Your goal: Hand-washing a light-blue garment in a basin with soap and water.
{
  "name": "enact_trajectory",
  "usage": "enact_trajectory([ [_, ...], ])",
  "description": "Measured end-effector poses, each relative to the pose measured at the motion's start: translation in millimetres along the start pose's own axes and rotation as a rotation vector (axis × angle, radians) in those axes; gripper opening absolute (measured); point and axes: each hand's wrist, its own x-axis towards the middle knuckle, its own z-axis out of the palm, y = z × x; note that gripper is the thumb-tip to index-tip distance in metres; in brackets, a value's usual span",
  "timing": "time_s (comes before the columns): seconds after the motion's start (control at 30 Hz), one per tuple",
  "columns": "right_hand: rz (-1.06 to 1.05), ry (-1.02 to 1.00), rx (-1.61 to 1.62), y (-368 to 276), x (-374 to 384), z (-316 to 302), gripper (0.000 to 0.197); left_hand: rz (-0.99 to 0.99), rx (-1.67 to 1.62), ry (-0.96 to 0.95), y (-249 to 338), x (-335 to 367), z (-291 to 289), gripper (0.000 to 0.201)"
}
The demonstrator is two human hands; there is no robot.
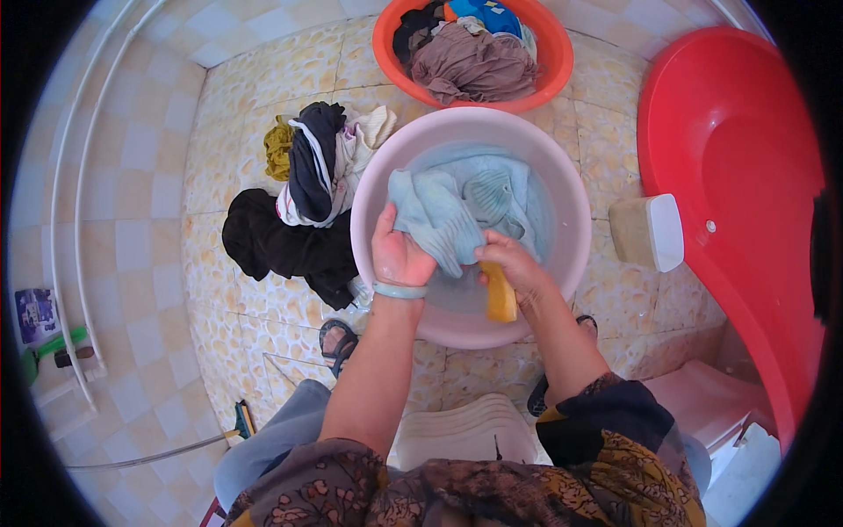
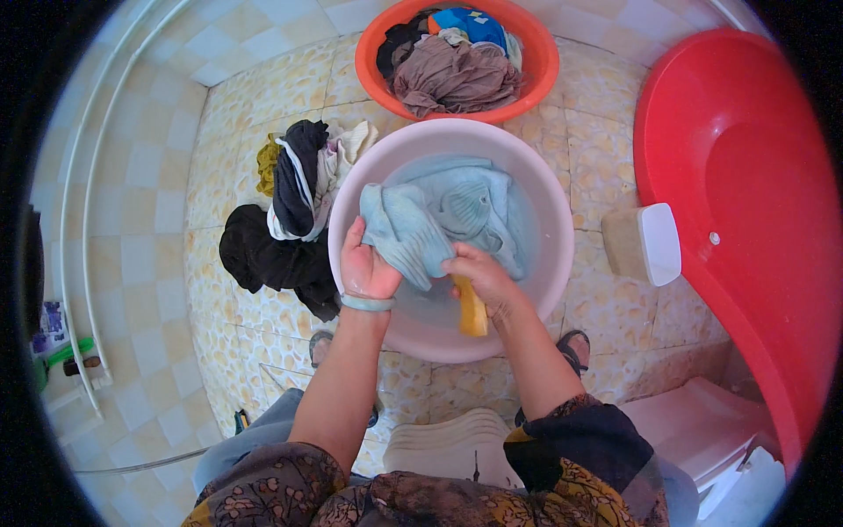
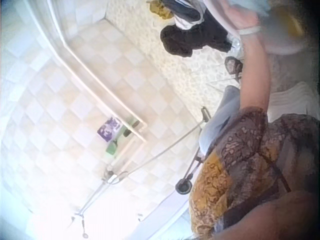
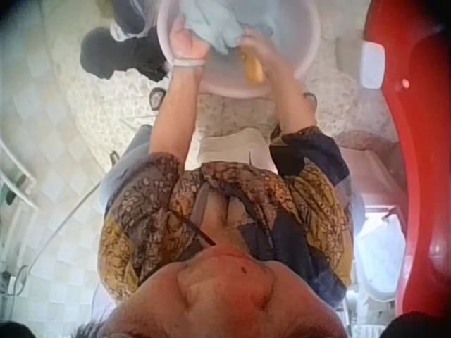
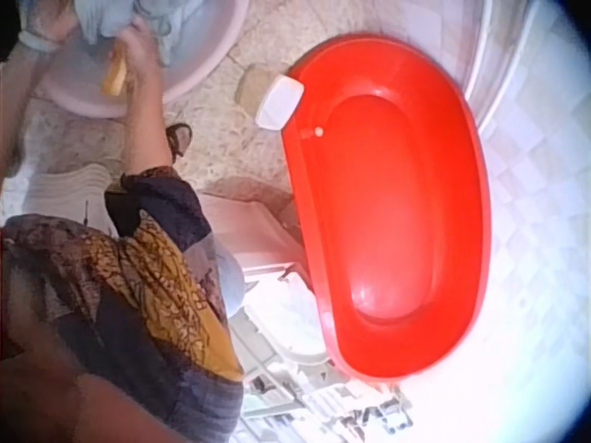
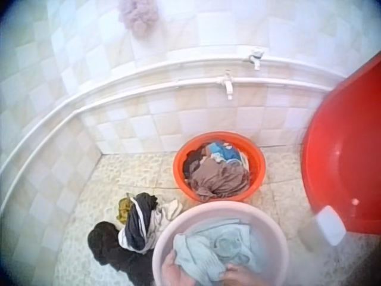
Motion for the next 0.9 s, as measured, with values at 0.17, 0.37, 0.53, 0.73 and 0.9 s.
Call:
enact_trajectory([
  [0.17, -0.238, 0.071, 0.381, -34.0, -10.7, 12.7, 0.025, 0.015, 0.115, 0.206, -2.7, 4.8, -24.8, 0.044],
  [0.37, -0.281, 0.042, -0.086, -104.3, -18.3, 23.3, 0.022, 0.149, 0.467, 0.807, -19.9, 0.6, -40.3, 0.045],
  [0.53, -0.341, -0.215, -0.915, -151.0, -14.6, 50.3, 0.017, -0.001, 0.674, 0.429, 2.3, 11.2, 12.5, 0.053],
  [0.73, -0.393, -0.547, -1.129, -51.6, -6.4, 104.0, 0.016, -0.083, 0.193, -0.019, -19.2, -20.7, 23.1, 0.061],
  [0.9, -0.416, 0.157, -0.105, -88.7, -9.3, 37.5, 0.020, -0.087, 0.064, -0.058, -9.7, -6.7, -1.4, 0.056],
])
